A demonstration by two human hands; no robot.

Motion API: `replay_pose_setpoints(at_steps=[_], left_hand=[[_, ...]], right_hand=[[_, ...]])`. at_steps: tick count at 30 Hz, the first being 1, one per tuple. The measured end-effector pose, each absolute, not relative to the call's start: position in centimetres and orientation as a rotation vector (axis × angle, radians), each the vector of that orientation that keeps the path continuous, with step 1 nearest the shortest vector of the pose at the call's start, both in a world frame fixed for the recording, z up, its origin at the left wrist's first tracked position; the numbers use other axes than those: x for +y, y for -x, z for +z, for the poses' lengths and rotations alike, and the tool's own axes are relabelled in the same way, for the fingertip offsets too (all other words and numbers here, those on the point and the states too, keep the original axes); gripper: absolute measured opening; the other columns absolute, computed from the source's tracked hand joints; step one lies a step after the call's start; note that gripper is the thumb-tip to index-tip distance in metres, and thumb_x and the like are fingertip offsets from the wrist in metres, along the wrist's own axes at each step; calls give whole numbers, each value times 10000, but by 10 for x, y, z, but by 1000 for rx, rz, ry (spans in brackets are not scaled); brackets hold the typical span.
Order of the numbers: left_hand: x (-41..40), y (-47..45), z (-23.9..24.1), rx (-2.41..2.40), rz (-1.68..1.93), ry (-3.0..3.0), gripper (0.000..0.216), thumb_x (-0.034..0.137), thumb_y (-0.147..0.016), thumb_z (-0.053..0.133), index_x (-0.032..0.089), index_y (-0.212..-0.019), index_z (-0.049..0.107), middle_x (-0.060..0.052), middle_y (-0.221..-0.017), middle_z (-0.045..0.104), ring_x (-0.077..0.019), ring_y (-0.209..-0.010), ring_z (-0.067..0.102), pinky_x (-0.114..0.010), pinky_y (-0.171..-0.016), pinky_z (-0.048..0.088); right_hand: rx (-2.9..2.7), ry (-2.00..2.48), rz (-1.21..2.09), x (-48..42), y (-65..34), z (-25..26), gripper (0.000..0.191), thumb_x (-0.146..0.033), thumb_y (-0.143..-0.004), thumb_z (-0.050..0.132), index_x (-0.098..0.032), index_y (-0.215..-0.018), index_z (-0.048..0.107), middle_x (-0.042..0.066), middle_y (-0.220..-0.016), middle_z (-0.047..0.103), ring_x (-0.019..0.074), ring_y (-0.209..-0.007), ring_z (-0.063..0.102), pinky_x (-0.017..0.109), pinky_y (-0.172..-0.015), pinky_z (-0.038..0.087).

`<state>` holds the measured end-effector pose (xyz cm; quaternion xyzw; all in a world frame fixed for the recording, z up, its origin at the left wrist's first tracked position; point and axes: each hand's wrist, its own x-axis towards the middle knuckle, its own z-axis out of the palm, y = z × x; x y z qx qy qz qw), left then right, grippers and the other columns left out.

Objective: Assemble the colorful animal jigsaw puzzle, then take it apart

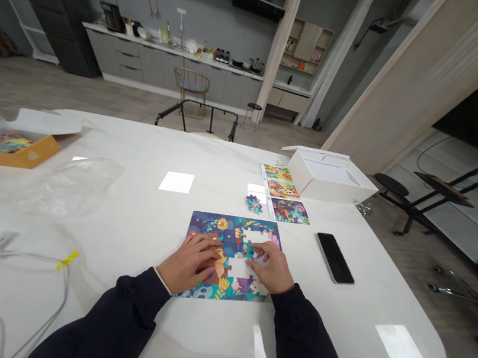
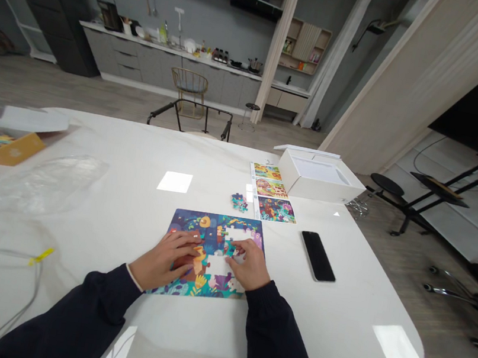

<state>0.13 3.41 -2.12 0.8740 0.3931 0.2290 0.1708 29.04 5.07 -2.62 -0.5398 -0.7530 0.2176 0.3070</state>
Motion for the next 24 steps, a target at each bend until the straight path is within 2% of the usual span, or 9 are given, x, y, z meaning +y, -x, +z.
replay_pose_setpoints(at_steps=[13, 18, 24], left_hand=[[34, -2, -18, 1100, 668, -2503, 263, 215, -906, 644, 256, -1161, 693, -77, -1405, 622, -312, -1311, 502, -520, -1084, 401], [34, -2, -17, 1107, 651, -2492, 281, 202, -891, 660, 260, -1164, 690, -70, -1407, 625, -314, -1314, 501, -534, -1098, 386], [33, -2, -15, 1110, 642, -2477, 301, 189, -883, 656, 255, -1175, 684, -70, -1416, 621, -319, -1326, 495, -543, -1108, 379]], right_hand=[[-1878, 1366, 576, 49, -288, -20, 285, -222, -769, 796, -190, -1048, 740, 56, -924, 688, 172, -730, 624, 302, -645, 529], [-1956, 1296, 723, 32, -272, -8, 310, -189, -769, 818, -229, -1073, 771, 47, -958, 691, 155, -721, 612, 306, -692, 542], [-2066, 1311, 843, 23, -264, -7, 305, -137, -716, 861, -257, -993, 819, 32, -938, 678, 151, -715, 618, 289, -678, 538]])
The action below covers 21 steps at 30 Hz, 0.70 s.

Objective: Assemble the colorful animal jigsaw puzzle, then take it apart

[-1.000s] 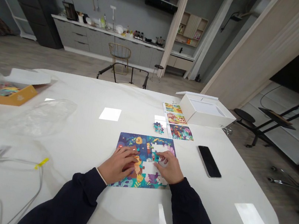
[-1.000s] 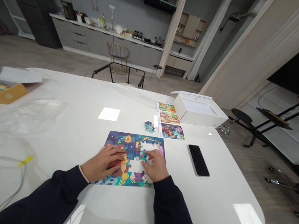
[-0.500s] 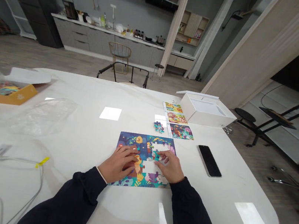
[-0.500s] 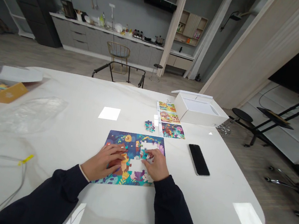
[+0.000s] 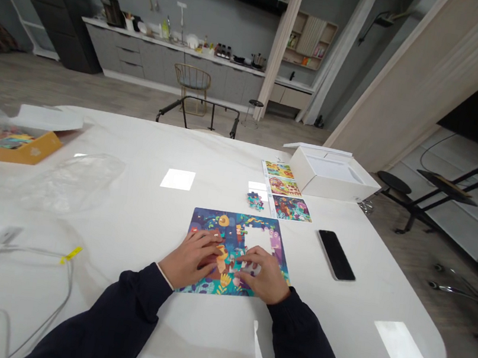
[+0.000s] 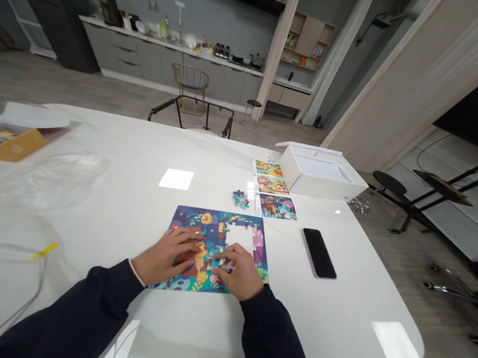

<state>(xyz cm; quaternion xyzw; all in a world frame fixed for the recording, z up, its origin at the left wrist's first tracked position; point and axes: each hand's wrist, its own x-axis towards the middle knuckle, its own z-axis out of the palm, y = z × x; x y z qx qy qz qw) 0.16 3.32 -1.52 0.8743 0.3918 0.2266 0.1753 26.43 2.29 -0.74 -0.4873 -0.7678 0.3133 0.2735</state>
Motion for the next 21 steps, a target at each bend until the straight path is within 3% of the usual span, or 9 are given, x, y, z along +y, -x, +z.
replay_pose_setpoints(at_steps=[11, 21], left_hand=[[34, -2, -15, 1103, 672, -2485, 287, 202, -883, 654, 259, -1161, 694, -72, -1397, 633, -316, -1319, 510, -538, -1102, 396], [34, -1, -16, 1103, 656, -2491, 294, 201, -891, 650, 261, -1175, 695, -70, -1408, 626, -313, -1323, 505, -524, -1091, 404]], right_hand=[[-2094, 1303, 875, 24, -265, -12, 298, -147, -688, 890, -252, -961, 831, 25, -914, 685, 165, -743, 670, 283, -691, 558], [-2175, 1293, 829, 24, -266, -8, 189, -189, -754, 855, -238, -935, 831, 36, -879, 698, 169, -732, 656, 289, -697, 543]])
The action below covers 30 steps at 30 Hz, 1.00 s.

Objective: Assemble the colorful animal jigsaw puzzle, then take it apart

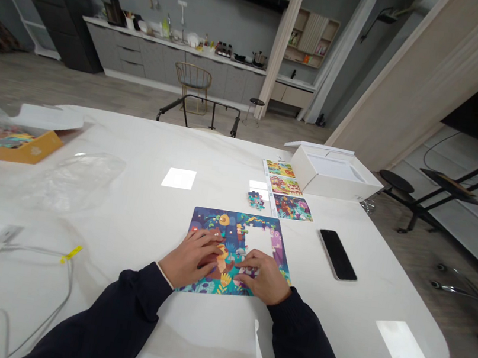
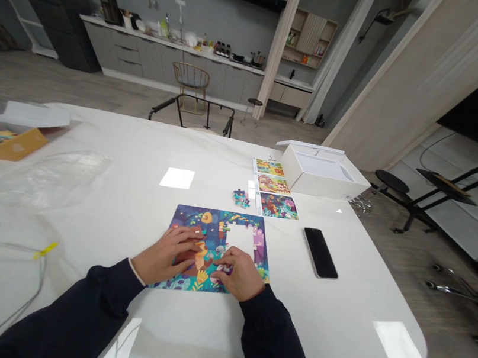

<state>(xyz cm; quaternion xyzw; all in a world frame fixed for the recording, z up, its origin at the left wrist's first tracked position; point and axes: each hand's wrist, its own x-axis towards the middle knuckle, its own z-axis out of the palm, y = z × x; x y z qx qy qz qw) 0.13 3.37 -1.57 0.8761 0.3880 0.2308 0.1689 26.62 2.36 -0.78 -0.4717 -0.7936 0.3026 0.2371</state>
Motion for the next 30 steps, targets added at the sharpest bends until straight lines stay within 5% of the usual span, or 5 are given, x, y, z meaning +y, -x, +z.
replay_pose_setpoints(at_steps=[20, 30], left_hand=[[34, -1, -16, 1096, 650, -2491, 290, 204, -889, 651, 259, -1171, 691, -65, -1418, 618, -320, -1330, 506, -546, -1099, 391], [33, -2, -15, 1095, 653, -2479, 274, 202, -902, 638, 250, -1167, 688, -71, -1415, 621, -314, -1327, 498, -533, -1092, 394]], right_hand=[[-2235, 1267, 804, 20, -264, -2, 210, -155, -777, 809, -232, -972, 826, 46, -933, 655, 187, -832, 657, 326, -803, 553], [-2238, 1144, 690, 22, -267, -9, 271, -126, -725, 863, -247, -965, 821, 97, -1173, 690, 264, -1044, 636, 447, -965, 547]])
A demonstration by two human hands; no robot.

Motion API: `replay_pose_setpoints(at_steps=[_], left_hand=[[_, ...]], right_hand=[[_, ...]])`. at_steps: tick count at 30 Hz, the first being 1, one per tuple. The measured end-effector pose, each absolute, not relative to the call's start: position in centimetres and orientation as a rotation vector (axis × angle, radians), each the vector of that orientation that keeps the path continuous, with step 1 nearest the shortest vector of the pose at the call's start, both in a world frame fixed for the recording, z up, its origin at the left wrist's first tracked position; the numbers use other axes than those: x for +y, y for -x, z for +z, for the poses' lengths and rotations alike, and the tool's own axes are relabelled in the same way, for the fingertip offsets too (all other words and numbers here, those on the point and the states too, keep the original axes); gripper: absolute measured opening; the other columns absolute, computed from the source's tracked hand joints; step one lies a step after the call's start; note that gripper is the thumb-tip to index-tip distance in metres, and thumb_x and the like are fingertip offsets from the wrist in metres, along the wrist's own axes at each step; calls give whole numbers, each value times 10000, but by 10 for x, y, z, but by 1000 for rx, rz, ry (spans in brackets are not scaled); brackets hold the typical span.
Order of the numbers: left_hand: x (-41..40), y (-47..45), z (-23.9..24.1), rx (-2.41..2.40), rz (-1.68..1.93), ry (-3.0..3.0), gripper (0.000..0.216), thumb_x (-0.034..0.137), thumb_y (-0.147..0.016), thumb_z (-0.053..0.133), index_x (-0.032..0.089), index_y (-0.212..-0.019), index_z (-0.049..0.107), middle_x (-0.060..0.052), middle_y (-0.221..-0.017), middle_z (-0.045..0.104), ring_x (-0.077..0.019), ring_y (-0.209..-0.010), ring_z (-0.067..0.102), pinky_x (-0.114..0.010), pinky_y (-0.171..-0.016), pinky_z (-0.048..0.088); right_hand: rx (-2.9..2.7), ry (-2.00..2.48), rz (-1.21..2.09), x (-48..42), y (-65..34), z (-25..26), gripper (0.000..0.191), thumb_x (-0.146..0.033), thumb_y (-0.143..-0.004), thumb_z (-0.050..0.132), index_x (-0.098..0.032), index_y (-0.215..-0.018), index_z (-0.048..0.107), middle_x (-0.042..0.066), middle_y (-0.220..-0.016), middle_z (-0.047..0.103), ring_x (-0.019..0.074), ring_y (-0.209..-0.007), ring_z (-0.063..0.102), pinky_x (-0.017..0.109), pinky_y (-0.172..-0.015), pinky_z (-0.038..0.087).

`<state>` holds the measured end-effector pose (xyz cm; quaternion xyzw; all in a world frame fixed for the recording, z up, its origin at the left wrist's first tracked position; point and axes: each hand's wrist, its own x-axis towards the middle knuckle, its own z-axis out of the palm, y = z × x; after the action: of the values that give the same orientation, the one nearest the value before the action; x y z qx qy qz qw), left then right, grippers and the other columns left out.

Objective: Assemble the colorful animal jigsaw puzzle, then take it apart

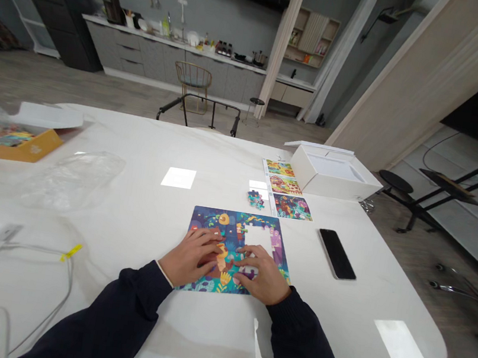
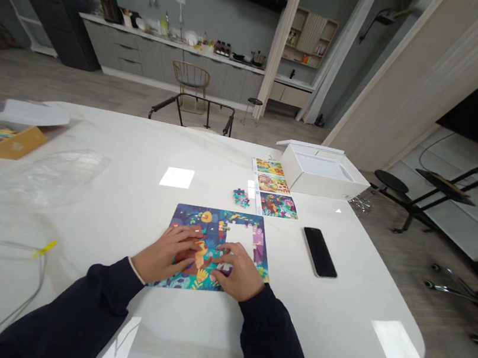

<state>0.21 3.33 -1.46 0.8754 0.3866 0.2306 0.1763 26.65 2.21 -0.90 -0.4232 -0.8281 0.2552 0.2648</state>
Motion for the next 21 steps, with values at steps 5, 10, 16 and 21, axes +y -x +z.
replay_pose_setpoints(at_steps=[5, 10, 16, 21], left_hand=[[33, -2, -14, 1098, 657, -2473, 274, 204, -903, 640, 249, -1169, 687, -68, -1409, 623, -313, -1325, 502, -541, -1107, 380], [34, -2, -15, 1104, 647, -2471, 271, 209, -901, 642, 250, -1165, 690, -69, -1412, 622, -316, -1328, 502, -550, -1121, 366], [34, -2, -16, 1108, 644, -2484, 281, 210, -897, 640, 249, -1170, 692, -74, -1412, 620, -317, -1328, 505, -553, -1130, 361], [34, -2, -17, 1108, 642, -2491, 277, 215, -900, 641, 252, -1170, 688, -74, -1418, 617, -318, -1327, 503, -555, -1127, 360]], right_hand=[[-2243, 1133, 694, 23, -267, -10, 277, -130, -741, 856, -250, -989, 820, 95, -1143, 694, 254, -1026, 642, 433, -943, 550], [-2257, 1157, 721, 22, -267, -8, 269, -126, -768, 836, -258, -1002, 823, 97, -1164, 685, 264, -1075, 627, 450, -982, 532], [-2245, 1213, 746, 22, -266, -8, 245, -105, -782, 816, -246, -982, 828, 102, -1167, 674, 262, -1087, 615, 436, -1000, 519], [-2250, 1244, 758, 23, -266, -8, 221, -88, -772, 825, -232, -941, 827, 97, -1161, 668, 248, -1064, 616, 420, -984, 514]])
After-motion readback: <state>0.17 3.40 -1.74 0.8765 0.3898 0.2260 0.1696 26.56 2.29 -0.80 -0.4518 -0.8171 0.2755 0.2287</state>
